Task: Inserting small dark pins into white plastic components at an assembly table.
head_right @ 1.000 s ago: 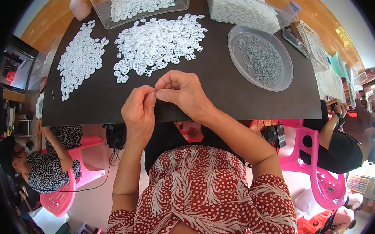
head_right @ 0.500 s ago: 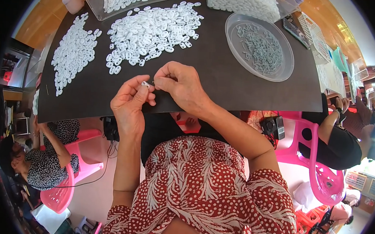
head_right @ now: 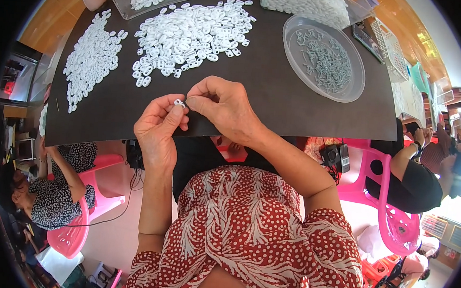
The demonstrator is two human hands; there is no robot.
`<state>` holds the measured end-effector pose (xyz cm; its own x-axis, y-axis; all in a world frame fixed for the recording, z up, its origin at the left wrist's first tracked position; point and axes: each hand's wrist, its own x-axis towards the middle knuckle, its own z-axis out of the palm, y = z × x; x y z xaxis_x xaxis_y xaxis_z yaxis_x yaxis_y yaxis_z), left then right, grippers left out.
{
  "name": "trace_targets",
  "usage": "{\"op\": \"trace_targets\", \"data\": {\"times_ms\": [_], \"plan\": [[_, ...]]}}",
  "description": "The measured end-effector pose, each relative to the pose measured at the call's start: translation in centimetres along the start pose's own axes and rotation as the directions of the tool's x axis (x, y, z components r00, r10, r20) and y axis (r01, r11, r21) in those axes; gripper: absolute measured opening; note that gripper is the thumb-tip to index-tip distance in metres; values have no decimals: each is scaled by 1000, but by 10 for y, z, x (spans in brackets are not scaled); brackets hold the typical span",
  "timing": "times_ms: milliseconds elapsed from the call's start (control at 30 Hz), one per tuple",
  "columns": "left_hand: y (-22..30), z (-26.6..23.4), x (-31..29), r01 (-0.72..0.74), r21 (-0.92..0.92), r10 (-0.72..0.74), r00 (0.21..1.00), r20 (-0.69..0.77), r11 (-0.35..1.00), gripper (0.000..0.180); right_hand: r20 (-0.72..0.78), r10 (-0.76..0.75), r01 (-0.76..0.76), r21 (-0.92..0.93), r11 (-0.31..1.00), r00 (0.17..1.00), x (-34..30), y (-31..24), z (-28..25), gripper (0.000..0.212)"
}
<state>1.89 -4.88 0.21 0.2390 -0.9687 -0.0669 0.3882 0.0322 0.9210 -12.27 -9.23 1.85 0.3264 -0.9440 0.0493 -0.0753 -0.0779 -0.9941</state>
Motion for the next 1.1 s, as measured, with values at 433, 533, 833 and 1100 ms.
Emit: {"op": "trace_targets", "data": {"times_ms": [433,533,833,1100], "plan": [[-1,-3,-6,-102,100,102,995,10,990,8,63,68,-75,117,990,996,0,-3,3,14],[-7,-5,-7,-192,131,192,981,6,973,9,83,88,-98,137,986,993,0,-3,4,14],[-17,3,-12,-299,216,320,945,-70,929,8,59,129,-133,88,987,990,-3,5,15,15],[-12,0,-8,-129,81,138,983,-118,988,11,79,81,-88,95,992,994,1,6,14,16]]}}
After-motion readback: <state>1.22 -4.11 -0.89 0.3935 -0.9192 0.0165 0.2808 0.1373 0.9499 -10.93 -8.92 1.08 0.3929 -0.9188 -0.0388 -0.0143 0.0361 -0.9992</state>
